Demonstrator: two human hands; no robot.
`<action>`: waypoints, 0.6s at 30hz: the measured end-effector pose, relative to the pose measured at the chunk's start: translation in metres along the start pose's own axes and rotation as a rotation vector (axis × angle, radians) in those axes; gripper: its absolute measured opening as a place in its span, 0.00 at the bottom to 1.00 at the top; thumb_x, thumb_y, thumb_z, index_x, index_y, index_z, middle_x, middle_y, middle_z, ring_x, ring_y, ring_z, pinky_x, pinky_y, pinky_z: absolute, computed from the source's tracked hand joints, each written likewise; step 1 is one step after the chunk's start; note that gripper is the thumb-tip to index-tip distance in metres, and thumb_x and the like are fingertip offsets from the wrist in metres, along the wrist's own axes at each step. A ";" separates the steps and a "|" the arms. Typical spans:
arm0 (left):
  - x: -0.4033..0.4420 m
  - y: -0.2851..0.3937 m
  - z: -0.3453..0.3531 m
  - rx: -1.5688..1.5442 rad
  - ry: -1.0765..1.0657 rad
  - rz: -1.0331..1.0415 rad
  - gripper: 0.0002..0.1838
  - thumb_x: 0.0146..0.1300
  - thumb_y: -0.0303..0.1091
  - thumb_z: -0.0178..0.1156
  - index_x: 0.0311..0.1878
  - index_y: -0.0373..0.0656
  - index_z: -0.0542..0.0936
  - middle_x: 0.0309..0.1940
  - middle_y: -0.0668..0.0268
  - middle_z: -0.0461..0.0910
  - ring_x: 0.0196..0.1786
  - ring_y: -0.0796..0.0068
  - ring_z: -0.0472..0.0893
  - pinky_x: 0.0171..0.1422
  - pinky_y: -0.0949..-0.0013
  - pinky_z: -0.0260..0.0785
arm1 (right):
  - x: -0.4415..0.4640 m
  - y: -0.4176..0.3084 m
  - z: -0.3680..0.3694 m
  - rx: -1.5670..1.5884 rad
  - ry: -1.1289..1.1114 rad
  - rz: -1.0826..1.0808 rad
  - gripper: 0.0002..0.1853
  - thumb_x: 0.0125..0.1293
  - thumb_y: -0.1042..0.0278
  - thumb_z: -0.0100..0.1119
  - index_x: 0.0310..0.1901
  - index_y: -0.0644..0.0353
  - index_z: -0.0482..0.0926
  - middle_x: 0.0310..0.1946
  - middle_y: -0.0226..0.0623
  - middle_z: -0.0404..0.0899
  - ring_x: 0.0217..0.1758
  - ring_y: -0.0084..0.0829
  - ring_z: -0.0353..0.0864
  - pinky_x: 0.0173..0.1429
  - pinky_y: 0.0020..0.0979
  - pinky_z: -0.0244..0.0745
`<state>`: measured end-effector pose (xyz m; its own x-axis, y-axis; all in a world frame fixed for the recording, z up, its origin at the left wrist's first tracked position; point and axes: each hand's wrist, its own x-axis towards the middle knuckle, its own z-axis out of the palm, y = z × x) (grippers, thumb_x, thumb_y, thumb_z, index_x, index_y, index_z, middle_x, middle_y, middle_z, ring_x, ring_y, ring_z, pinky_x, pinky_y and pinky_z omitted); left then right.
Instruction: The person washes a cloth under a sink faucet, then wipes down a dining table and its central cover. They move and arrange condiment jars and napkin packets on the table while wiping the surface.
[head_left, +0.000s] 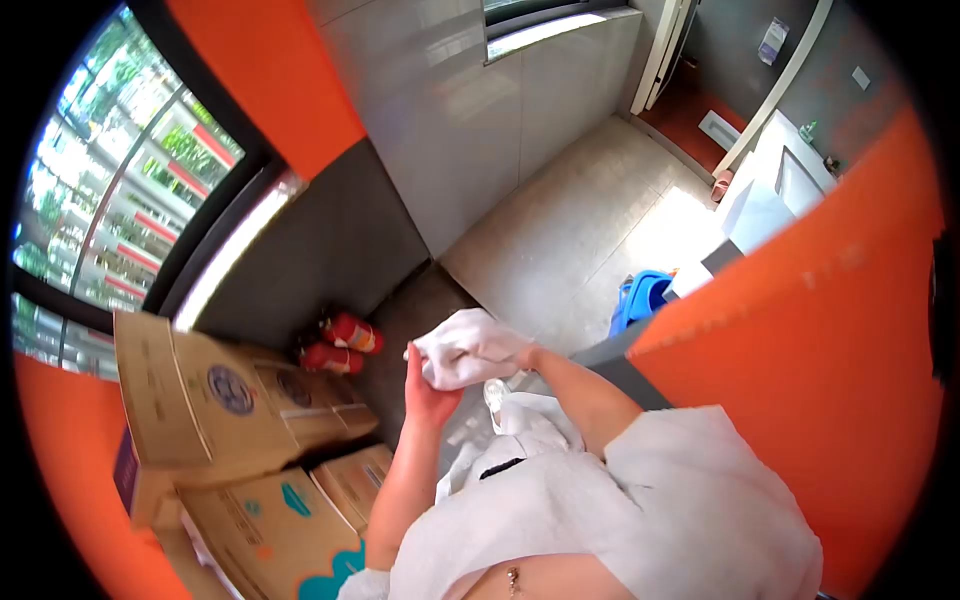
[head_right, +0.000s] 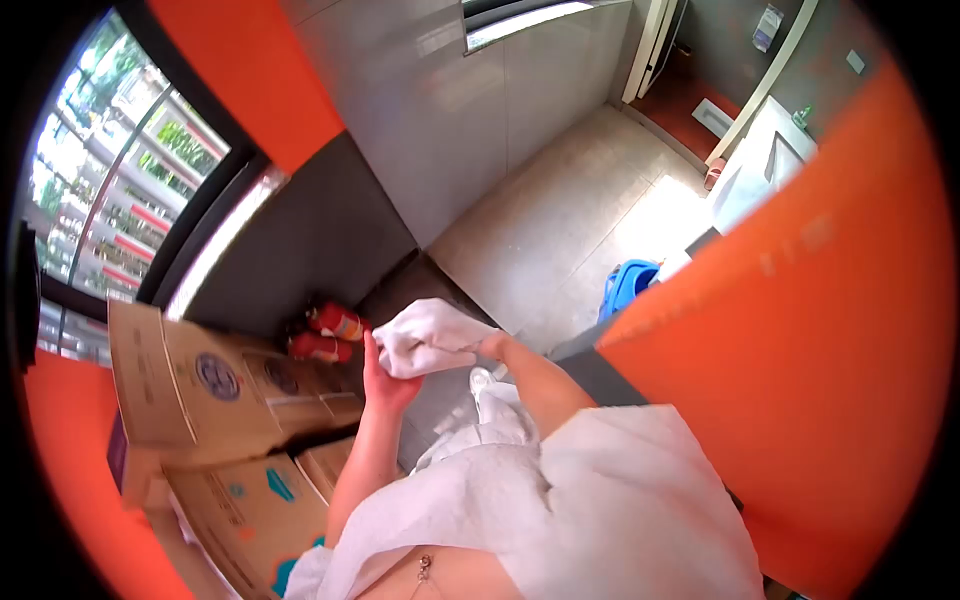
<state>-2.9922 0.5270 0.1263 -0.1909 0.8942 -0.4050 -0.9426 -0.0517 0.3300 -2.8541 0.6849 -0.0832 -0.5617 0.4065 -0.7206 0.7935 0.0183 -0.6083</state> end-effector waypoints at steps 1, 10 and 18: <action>0.017 0.017 -0.003 0.032 0.013 0.035 0.29 0.61 0.57 0.52 0.58 0.45 0.69 0.54 0.64 0.73 0.58 0.63 0.71 0.65 0.57 0.60 | 0.025 -0.012 -0.020 -0.267 0.054 -0.001 0.20 0.53 0.55 0.57 0.40 0.62 0.80 0.36 0.41 0.82 0.36 0.39 0.80 0.42 0.37 0.74; 0.266 0.098 0.018 0.388 0.000 -0.211 0.27 0.53 0.24 0.51 0.59 0.42 0.65 0.56 0.61 0.69 0.61 0.62 0.68 0.67 0.56 0.60 | 0.098 -0.080 -0.207 0.101 0.513 -0.289 0.13 0.57 0.62 0.51 0.37 0.59 0.80 0.32 0.42 0.81 0.32 0.39 0.81 0.36 0.38 0.75; 0.520 0.011 0.238 0.730 -0.471 -0.759 0.22 0.62 0.30 0.53 0.59 0.38 0.66 0.54 0.62 0.72 0.55 0.66 0.73 0.61 0.61 0.65 | -0.049 0.021 -0.322 1.221 1.062 0.199 0.13 0.65 0.61 0.51 0.43 0.60 0.77 0.34 0.33 0.80 0.33 0.22 0.78 0.35 0.24 0.75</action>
<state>-3.0361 1.0968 0.1223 0.6234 0.6702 -0.4028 -0.3583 0.7027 0.6146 -2.7341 0.9598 0.0465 0.3361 0.7344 -0.5897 -0.1070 -0.5923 -0.7986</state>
